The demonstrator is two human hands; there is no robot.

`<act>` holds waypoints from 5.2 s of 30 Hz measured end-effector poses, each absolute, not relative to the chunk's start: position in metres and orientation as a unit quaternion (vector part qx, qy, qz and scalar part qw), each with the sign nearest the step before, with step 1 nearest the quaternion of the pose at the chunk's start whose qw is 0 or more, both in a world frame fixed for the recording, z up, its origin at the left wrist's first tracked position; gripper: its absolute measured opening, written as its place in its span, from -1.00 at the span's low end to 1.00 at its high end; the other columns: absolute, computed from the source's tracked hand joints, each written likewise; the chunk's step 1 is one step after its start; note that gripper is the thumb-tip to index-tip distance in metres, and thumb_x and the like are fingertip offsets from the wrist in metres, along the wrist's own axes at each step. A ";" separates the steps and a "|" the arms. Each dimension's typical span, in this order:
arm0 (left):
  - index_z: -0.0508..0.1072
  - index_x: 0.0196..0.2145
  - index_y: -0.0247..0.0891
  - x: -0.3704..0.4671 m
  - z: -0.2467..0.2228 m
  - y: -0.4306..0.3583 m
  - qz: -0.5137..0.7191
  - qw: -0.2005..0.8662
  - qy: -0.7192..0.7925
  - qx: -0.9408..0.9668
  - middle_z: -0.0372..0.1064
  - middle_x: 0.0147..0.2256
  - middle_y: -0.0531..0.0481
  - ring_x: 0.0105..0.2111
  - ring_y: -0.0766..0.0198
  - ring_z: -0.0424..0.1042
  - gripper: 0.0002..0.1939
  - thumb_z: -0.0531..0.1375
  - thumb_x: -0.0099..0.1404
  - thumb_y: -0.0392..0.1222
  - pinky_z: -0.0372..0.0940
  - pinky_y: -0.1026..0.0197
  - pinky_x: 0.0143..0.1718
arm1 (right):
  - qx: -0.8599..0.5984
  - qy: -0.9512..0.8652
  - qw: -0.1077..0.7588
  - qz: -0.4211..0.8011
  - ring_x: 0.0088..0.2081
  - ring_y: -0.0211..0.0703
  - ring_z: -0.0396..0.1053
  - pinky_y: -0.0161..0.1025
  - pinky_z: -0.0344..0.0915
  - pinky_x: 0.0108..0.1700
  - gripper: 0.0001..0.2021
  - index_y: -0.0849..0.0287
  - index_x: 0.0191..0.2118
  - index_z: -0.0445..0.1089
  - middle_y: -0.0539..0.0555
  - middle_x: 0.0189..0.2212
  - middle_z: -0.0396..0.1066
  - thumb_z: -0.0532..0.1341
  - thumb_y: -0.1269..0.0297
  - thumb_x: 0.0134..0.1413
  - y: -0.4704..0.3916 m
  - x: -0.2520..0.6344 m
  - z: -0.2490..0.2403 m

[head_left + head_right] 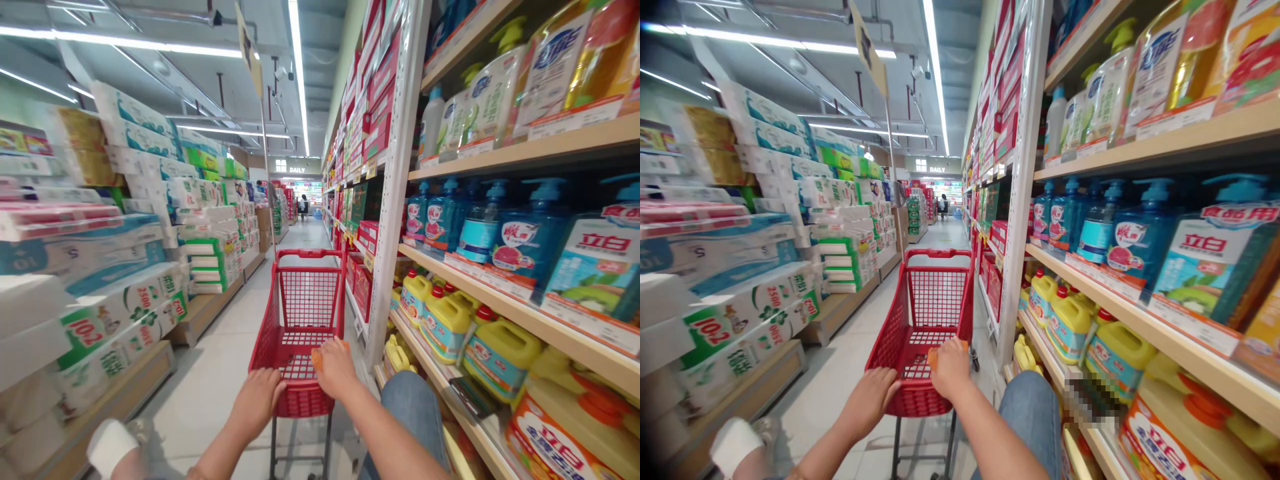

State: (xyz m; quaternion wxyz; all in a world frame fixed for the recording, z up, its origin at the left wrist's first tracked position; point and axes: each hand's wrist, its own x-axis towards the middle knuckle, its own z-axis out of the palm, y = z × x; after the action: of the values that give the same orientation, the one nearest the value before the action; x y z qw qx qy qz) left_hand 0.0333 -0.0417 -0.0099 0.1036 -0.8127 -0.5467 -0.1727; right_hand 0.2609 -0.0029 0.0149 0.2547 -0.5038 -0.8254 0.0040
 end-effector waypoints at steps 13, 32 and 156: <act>0.38 -0.36 -0.21 0.070 -0.012 -0.045 -0.192 0.116 -0.498 -0.838 0.42 -0.38 0.02 -0.22 0.18 0.35 -0.69 -0.08 0.44 -0.14 0.06 -0.09 0.13 | -0.542 -0.782 0.308 -0.005 0.10 0.01 0.31 0.00 -0.06 0.29 -0.62 0.27 0.02 0.41 0.22 0.02 0.44 0.13 0.32 0.08 -0.012 0.287 -0.008; 0.32 -0.17 -0.19 0.048 0.008 -0.024 -0.164 0.110 -0.350 -0.916 0.37 -0.12 -0.07 -0.07 0.13 0.26 -0.68 -0.01 0.38 0.09 0.14 0.00 0.04 | -0.466 -0.814 0.344 0.039 0.07 -0.07 0.34 0.01 0.05 0.26 -0.63 0.18 0.06 0.39 0.16 -0.01 0.45 0.03 0.14 0.27 -0.002 0.310 -0.018; 0.39 -0.57 -0.22 -0.023 0.119 -0.077 -0.373 0.165 -0.468 -0.784 0.41 -0.53 -0.02 -0.42 0.24 0.40 -0.55 -0.10 0.39 -0.14 0.26 0.16 -0.23 | -0.329 -0.779 0.482 0.231 0.06 -0.10 0.33 -0.12 0.17 0.16 -0.66 0.13 0.05 0.39 0.12 -0.01 0.44 0.03 0.16 0.28 0.006 0.210 0.073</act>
State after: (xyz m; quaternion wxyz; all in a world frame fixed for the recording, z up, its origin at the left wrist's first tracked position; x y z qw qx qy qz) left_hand -0.0225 -0.0768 0.1195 0.1646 -0.7840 -0.4680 -0.3731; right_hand 0.2097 0.0059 0.0725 0.4815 -0.3291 -0.7786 0.2314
